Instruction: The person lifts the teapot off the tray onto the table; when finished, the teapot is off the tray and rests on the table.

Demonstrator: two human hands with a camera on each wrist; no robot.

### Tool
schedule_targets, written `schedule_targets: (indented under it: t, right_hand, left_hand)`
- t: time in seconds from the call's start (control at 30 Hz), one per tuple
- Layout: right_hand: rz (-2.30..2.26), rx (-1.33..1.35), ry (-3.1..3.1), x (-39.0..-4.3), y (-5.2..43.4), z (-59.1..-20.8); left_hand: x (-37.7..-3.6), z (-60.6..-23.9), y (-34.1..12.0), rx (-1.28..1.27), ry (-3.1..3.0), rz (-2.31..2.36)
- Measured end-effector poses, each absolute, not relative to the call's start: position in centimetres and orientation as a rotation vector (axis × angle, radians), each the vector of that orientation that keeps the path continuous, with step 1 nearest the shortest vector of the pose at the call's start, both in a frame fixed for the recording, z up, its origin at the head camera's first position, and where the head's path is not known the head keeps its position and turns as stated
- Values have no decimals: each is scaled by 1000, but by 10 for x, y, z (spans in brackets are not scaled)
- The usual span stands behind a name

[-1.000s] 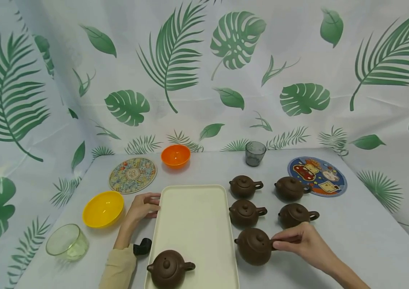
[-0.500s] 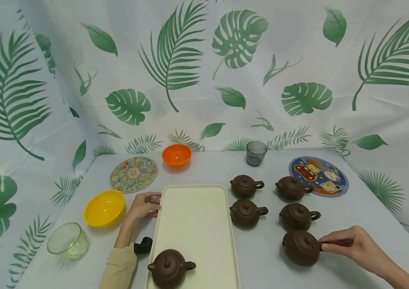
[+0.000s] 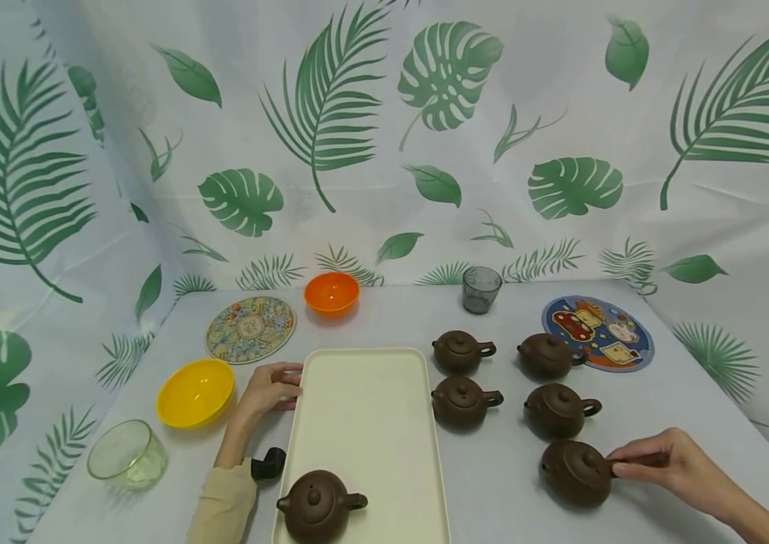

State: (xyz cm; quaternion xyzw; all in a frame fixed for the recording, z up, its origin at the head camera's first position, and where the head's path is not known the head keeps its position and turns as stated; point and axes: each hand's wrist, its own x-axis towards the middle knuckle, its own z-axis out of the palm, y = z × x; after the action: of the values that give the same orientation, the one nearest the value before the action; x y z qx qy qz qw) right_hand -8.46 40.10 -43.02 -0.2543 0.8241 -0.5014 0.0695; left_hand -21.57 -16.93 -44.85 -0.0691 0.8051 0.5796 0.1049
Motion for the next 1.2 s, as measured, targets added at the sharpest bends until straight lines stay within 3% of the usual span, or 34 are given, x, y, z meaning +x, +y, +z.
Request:
schedule_targets:
  t: [0.47,0.77,1.2]
  right_hand:
    - [-1386,-609,2603,-85,379,-410]
    - [-1419,-782,2631,-89,307,-384]
    - [-1464,-996,2317,-107,190,-407]
  left_hand:
    - [-213,-449,-175,-209,2380,1703]
    - [-215,-448,-173,-218,2383,1694]
    - [-215,-447,-169,-221,2389,1679]
